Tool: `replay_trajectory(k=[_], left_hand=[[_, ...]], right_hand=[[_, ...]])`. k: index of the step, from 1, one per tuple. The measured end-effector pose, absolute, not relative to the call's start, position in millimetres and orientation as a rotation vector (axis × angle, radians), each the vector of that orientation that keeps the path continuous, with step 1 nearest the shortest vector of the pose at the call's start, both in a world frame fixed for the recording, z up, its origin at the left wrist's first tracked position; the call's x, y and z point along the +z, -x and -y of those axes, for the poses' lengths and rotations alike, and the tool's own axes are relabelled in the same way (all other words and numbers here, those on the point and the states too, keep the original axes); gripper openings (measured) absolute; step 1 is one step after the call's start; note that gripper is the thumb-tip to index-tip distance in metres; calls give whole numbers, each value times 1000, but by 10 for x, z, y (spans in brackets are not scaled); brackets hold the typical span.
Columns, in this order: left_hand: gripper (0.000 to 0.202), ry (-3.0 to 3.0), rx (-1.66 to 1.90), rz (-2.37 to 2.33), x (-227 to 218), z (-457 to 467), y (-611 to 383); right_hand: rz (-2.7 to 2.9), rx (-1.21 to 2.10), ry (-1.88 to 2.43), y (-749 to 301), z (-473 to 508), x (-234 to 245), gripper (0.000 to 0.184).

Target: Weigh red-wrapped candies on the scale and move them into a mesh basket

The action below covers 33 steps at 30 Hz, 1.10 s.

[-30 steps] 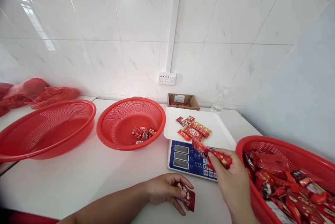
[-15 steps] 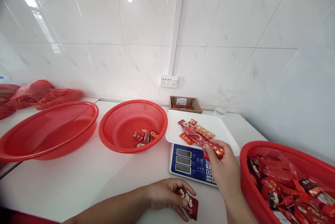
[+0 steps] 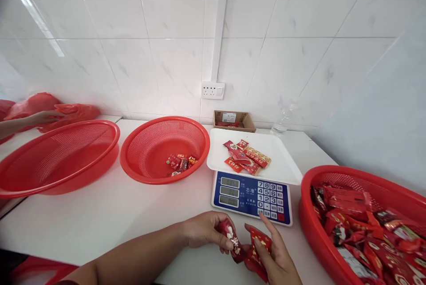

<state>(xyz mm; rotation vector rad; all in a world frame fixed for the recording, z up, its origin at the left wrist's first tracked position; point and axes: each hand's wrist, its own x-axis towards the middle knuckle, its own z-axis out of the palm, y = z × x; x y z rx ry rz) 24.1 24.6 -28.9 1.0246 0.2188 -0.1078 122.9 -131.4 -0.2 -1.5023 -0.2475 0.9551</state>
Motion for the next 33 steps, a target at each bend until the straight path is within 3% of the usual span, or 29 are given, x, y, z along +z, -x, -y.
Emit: replay_trajectory(k=[5, 19, 23, 30, 33], left_hand=[[47, -1031, -52, -192, -251, -260, -221], [53, -895, -83, -169, -192, -279, -190], [51, -955, -74, -150, -226, -290, -198], [63, -1129, -181, -156, -269, -221, -225], [72, -1163, -210, -184, -332, -199, -237]], right_hand=[[328, 873, 1628, -1252, 1228, -96, 59], [402, 830, 1542, -1227, 1204, -273, 67], [460, 919, 1562, -1232, 1226, -241, 58], [488, 986, 1578, -1209, 1218, -171, 42], [602, 1074, 1636, -1184, 1192, -231, 48]])
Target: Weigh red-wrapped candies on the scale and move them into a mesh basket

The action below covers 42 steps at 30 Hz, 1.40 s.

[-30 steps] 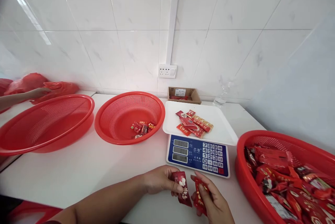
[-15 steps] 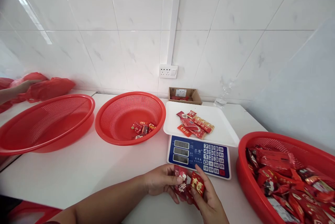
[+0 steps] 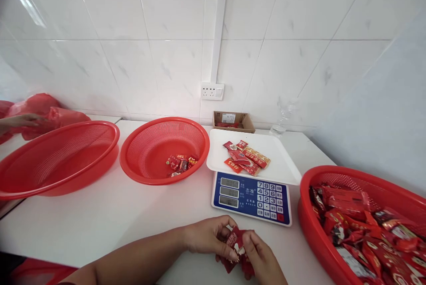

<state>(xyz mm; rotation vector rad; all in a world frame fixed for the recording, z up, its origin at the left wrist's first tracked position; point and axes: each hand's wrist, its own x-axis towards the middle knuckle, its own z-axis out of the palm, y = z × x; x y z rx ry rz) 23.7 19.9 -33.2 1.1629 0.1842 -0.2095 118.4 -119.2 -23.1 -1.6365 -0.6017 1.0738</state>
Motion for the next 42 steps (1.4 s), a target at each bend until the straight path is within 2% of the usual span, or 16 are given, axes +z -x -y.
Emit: replay_trajectory(k=[4, 16, 21, 29, 33, 42], left_hand=[[70, -1155, -204, -192, -364, -199, -238], [59, -1342, -43, -347, -309, -165, -242], [51, -1450, -120, -367, -261, -168, -238], [54, -1388, -215, -219, -229, -233, -199], [51, -1461, -205, -265, -251, -234, -194], [56, -1486, -76, -296, -293, -178, -214]], right_hand=[[724, 1125, 1720, -1111, 1144, -265, 54], [557, 864, 1758, -1067, 1099, -217, 50], [552, 826, 1778, -1096, 1106, -198, 50], [566, 968, 1635, -1053, 1159, -191, 51], [582, 966, 1745, -1052, 1158, -209, 57], [535, 901, 1734, -1044, 1145, -274, 55]])
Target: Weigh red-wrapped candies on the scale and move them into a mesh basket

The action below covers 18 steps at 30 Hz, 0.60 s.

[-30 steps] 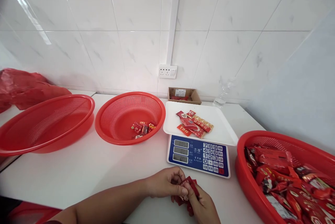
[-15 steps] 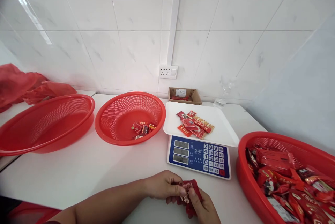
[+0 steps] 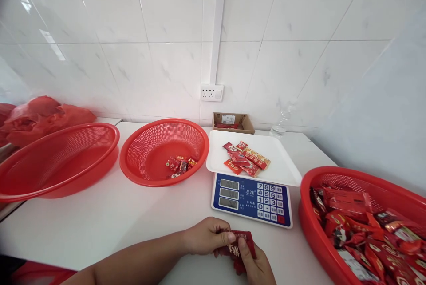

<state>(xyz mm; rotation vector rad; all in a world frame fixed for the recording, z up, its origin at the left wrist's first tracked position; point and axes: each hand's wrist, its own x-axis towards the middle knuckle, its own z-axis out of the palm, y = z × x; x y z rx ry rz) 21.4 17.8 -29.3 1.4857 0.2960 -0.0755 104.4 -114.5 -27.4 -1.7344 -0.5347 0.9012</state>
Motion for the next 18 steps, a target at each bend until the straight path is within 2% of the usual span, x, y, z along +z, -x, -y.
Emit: replay_trajectory(k=[9, 18], left_hand=[[49, -1518, -62, -309, -262, -193, -205], [53, -1488, -36, -335, -253, -184, -225]], right_hand=[[478, 797, 1759, -995, 1135, -292, 53], [621, 819, 1788, -1063, 1147, -341, 59]])
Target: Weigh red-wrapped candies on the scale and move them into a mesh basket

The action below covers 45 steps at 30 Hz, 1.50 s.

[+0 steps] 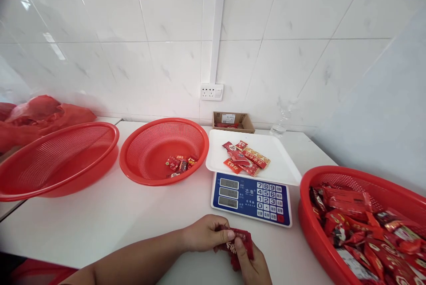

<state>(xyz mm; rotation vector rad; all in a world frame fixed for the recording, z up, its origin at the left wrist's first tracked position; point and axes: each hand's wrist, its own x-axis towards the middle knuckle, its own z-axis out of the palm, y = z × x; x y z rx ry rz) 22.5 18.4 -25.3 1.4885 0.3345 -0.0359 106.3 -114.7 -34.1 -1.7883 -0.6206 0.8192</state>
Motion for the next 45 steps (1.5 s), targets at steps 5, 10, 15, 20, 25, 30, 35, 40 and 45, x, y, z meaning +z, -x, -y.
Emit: replay_trajectory(k=[5, 10, 15, 20, 25, 30, 35, 40, 45], left_hand=[[57, -1474, -3, -335, -232, -201, -216], [57, -1495, -1, -355, -212, -192, -216], [58, -1488, 4, -368, -228, -186, -225], [57, -1465, 21, -352, -207, -189, -225], [57, -1455, 0, -369, -177, -189, -217], [57, -1461, -7, -378, -191, -192, -215], [57, -1464, -4, -357, -159, -186, -216], [57, -1465, 11, -356, -162, -186, -217], [56, -1471, 15, -341, -190, -191, -215]], right_hand=[[640, 732, 1805, -1016, 1147, -349, 57], [619, 652, 1786, -943, 1133, -345, 54], [701, 694, 1819, -1020, 1145, -420, 58], [698, 649, 1821, -993, 1139, -387, 54], [699, 623, 1810, -968, 1129, -362, 52], [689, 638, 1817, -1006, 1141, -419, 52], [729, 685, 1818, -1008, 1151, -433, 51], [635, 629, 1798, -935, 1144, -376, 49], [649, 637, 1794, -926, 1142, -372, 48]])
